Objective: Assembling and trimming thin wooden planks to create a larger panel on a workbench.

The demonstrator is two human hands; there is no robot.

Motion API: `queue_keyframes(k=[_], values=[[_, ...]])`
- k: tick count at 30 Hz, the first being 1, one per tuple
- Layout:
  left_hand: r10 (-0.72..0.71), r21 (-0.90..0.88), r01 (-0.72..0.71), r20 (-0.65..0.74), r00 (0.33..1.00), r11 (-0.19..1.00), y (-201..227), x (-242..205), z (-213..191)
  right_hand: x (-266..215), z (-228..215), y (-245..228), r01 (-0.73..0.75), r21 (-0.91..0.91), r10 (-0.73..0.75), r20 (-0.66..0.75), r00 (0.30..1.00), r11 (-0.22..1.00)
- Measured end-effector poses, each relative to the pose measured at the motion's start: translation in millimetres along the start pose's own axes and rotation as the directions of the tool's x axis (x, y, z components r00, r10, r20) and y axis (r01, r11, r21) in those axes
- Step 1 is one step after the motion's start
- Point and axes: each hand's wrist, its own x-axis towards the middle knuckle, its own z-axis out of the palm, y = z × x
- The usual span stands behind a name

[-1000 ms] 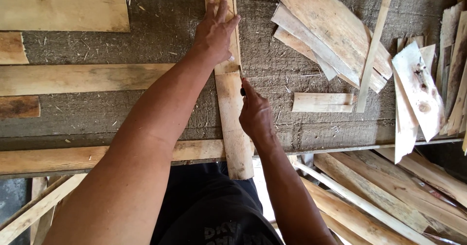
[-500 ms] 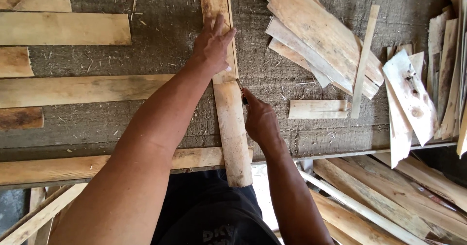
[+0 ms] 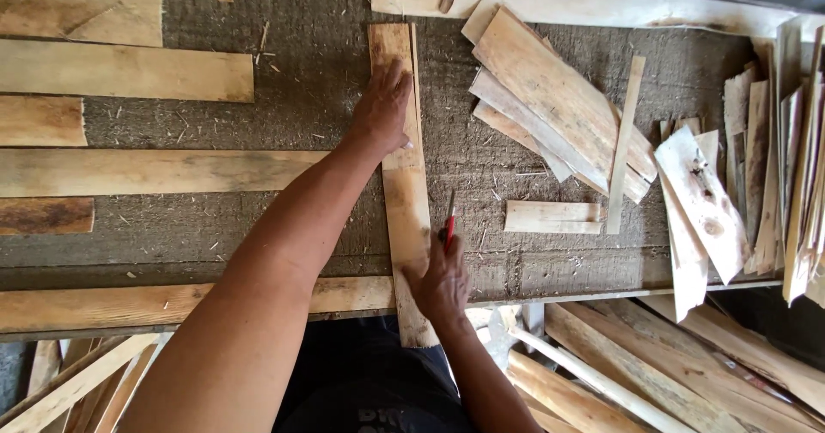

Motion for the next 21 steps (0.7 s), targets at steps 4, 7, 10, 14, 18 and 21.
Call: queue_keyframes(k=[4, 7, 10, 14, 18, 21], values=[[-0.049, -0.026, 0.047, -0.071, 0.996, 0.999, 2, 2, 20, -4, -8, -17, -0.041, -0.044, 0.044, 0.055, 0.998, 0.998], [-0.105, -0.095, 0.083, -0.269, 0.957, 0.992, 8, -1, 45, -1, -19, -27, -0.149, -0.097, 0.166, 0.192, 0.967, 0.984], [-0.294, -0.347, 0.193, -0.266, 0.918, 0.918, 33, -27, 18, 1, -25, -35, -0.207, -0.124, 0.235, 0.287, 0.929, 0.971], [-0.468, -0.502, 0.325, -0.190, 0.863, 0.802, 54, -35, 21, -1, -31, -42, -0.195, -0.108, 0.217, 0.265, 0.940, 0.975], [-0.561, -0.604, 0.315, -0.274, 0.781, 0.733, 57, -24, 46, -7, -36, -44, -0.182, -0.034, 0.185, 0.209, 0.960, 0.983], [-0.621, -0.703, 0.261, -0.319, 0.716, 0.662, 59, -23, 38, -16, -32, -32, -0.138, 0.065, 0.130, 0.120, 0.984, 0.988]])
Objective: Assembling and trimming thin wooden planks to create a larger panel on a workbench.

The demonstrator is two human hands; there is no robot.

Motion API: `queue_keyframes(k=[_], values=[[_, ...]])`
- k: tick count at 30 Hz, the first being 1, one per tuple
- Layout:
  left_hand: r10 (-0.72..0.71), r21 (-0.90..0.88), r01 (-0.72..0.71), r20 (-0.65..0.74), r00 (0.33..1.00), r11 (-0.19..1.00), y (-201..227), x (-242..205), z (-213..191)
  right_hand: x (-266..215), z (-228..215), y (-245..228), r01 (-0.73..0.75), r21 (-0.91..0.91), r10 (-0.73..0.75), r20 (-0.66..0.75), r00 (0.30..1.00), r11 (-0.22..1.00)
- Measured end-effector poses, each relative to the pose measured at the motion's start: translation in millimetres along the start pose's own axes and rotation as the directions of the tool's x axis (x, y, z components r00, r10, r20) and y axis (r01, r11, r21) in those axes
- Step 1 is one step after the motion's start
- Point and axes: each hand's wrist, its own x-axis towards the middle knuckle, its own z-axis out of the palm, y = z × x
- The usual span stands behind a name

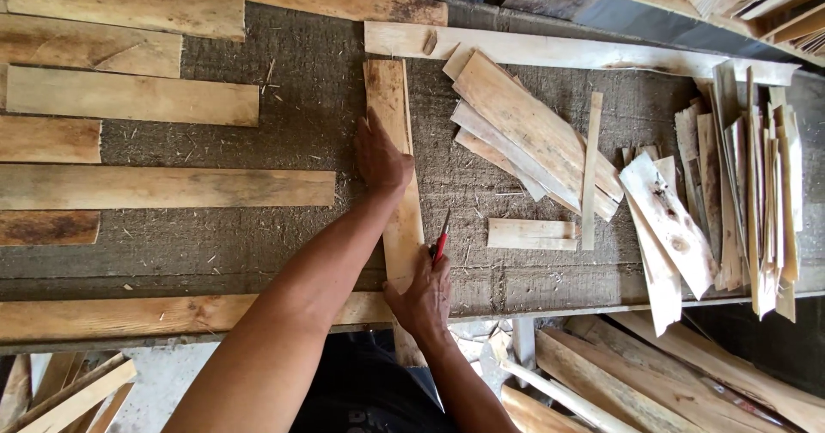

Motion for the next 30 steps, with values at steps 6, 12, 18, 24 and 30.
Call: queue_keyframes(k=[6, 12, 18, 24, 30], values=[[0.005, -0.246, -0.014, -0.038, 0.999, 0.969, 12, -10, -43, -6, -20, 9, -0.015, 0.002, 0.015, -0.015, 1.000, 1.000], [-0.161, -0.401, 0.161, 0.032, 0.986, 0.902, 27, -35, -123, 34, -5, 13, 0.010, -0.031, -0.012, -0.075, 0.997, 0.999], [-0.064, -0.400, 0.011, -0.119, 0.991, 0.917, -36, -51, -108, 115, 3, -20, 0.053, -0.055, -0.061, -0.143, 0.988, 0.997], [-0.132, -0.361, 0.107, -0.044, 0.990, 0.927, -52, -73, -112, 161, 0, -60, 0.085, -0.098, -0.103, -0.188, 0.977, 0.992], [-0.040, -0.323, 0.031, -0.021, 0.999, 0.946, -67, -83, -78, 163, -2, -57, 0.034, -0.101, -0.051, -0.165, 0.985, 0.994]])
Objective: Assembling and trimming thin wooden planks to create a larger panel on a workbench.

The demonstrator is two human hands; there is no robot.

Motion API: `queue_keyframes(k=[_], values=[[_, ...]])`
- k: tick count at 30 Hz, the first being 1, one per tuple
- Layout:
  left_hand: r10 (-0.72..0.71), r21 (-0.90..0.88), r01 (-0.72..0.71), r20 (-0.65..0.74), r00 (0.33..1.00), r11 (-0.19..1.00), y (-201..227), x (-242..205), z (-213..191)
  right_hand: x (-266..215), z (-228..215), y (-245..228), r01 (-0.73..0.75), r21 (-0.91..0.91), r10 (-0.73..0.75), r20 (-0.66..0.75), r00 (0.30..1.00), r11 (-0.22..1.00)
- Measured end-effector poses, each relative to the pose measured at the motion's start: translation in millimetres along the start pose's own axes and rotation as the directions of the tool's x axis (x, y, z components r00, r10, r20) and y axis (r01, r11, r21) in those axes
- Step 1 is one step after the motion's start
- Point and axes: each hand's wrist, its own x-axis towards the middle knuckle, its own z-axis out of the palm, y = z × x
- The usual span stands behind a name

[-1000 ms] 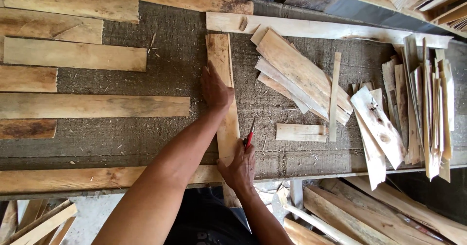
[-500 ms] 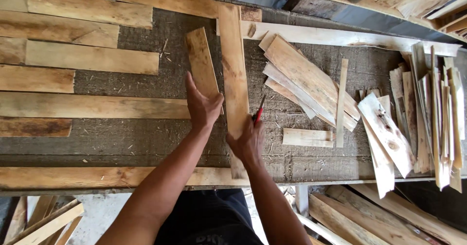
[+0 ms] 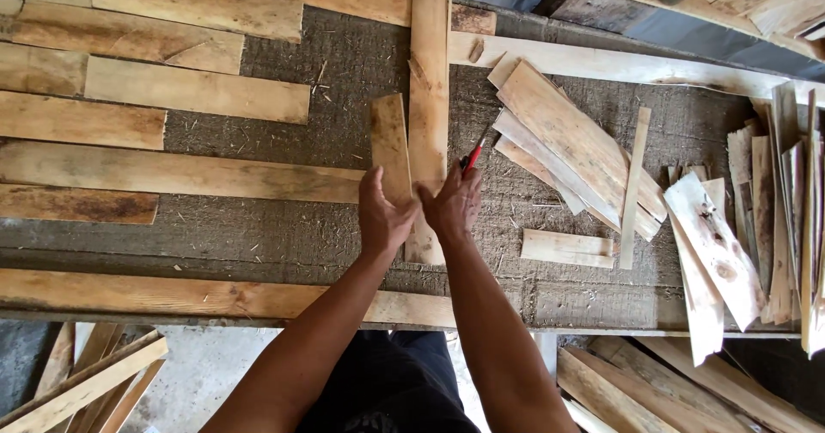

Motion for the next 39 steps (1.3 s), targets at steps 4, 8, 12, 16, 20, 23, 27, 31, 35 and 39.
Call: queue_keyframes(k=[4, 8, 12, 16, 20, 23, 27, 31, 35, 39], values=[[0.042, 0.079, -0.043, 0.008, 0.999, 0.996, 13, 4, 22, -8, 8, 29, 0.041, 0.116, -0.026, -0.128, 0.991, 0.992], [0.129, 0.163, -0.131, 0.027, 0.991, 0.978, 21, 13, 46, -13, 26, 59, 0.287, 0.334, -0.221, -0.222, 0.950, 0.898], [0.143, 0.334, -0.151, 0.049, 0.989, 0.930, 21, 21, 61, -22, 22, 57, 0.377, 0.336, -0.343, -0.157, 0.926, 0.863], [0.325, 0.396, -0.275, -0.065, 0.943, 0.876, -4, 19, 84, -24, 30, 63, 0.435, 0.308, -0.409, -0.149, 0.900, 0.846], [0.313, 0.483, -0.261, -0.028, 0.949, 0.836, 11, 20, 73, -12, 70, 87, 0.481, 0.318, -0.445, -0.183, 0.877, 0.817], [0.135, 0.428, -0.138, 0.039, 0.990, 0.893, 7, 27, 68, -10, 74, 87, 0.497, 0.294, -0.466, -0.173, 0.868, 0.816], [-0.032, 0.267, 0.022, 0.033, 0.999, 0.963, -5, 42, 61, -17, 29, 61, 0.449, 0.262, -0.455, -0.040, 0.890, 0.854], [0.019, 0.252, -0.007, -0.046, 0.999, 0.968, -3, 56, 48, -13, 28, 63, 0.332, 0.272, -0.370, 0.103, 0.923, 0.903], [-0.205, 0.183, 0.199, 0.012, 0.979, 0.963, -13, 65, 48, -13, 26, 62, 0.357, 0.239, -0.390, 0.108, 0.914, 0.903], [-0.290, 0.157, 0.273, 0.102, 0.951, 0.949, -18, 70, 45, -14, 19, 58, 0.326, 0.268, -0.370, 0.135, 0.919, 0.907]])
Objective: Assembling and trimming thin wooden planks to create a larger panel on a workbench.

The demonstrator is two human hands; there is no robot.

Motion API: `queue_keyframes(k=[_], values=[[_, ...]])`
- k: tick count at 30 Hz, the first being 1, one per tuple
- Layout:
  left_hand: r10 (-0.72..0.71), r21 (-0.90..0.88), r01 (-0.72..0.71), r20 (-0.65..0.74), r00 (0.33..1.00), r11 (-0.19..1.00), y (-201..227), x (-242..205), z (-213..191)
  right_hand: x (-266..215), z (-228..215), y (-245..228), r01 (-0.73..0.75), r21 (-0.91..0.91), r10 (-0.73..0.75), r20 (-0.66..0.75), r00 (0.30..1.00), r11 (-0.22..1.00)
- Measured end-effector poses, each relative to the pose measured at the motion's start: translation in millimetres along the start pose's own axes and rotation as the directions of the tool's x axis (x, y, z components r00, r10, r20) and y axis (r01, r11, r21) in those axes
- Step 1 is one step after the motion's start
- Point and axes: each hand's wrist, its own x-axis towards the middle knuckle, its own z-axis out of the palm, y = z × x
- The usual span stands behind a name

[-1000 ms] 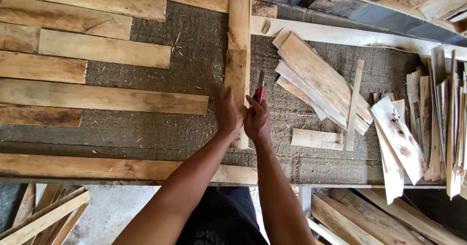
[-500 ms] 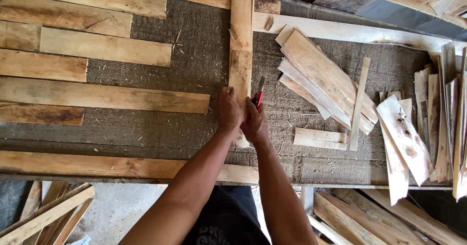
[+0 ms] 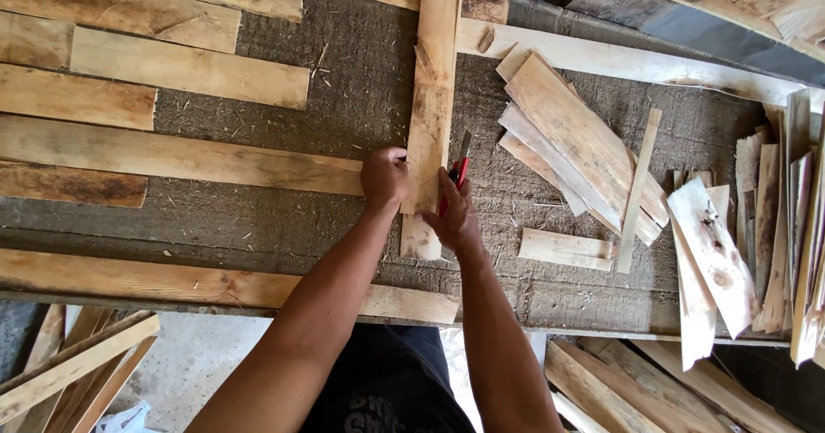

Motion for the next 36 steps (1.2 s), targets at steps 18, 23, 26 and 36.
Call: queue_keyframes(k=[18, 23, 26, 36], values=[[0.039, 0.183, -0.051, 0.065, 0.997, 0.982, 11, 8, -8, 5, 11, 15, 0.034, 0.013, -0.033, -0.058, 0.998, 0.999], [0.119, 0.208, -0.134, 0.084, 0.989, 0.969, 8, 18, -9, 3, 15, 16, 0.067, 0.002, -0.067, -0.078, 0.995, 0.998], [0.074, 0.204, -0.092, 0.094, 0.993, 0.975, 7, 18, -6, 0, 22, 24, 0.136, -0.001, -0.136, -0.123, 0.983, 0.991], [0.028, 0.155, -0.043, 0.100, 0.995, 0.987, 15, 11, -13, 3, 15, 11, 0.012, -0.014, -0.013, -0.056, 0.998, 1.000]])
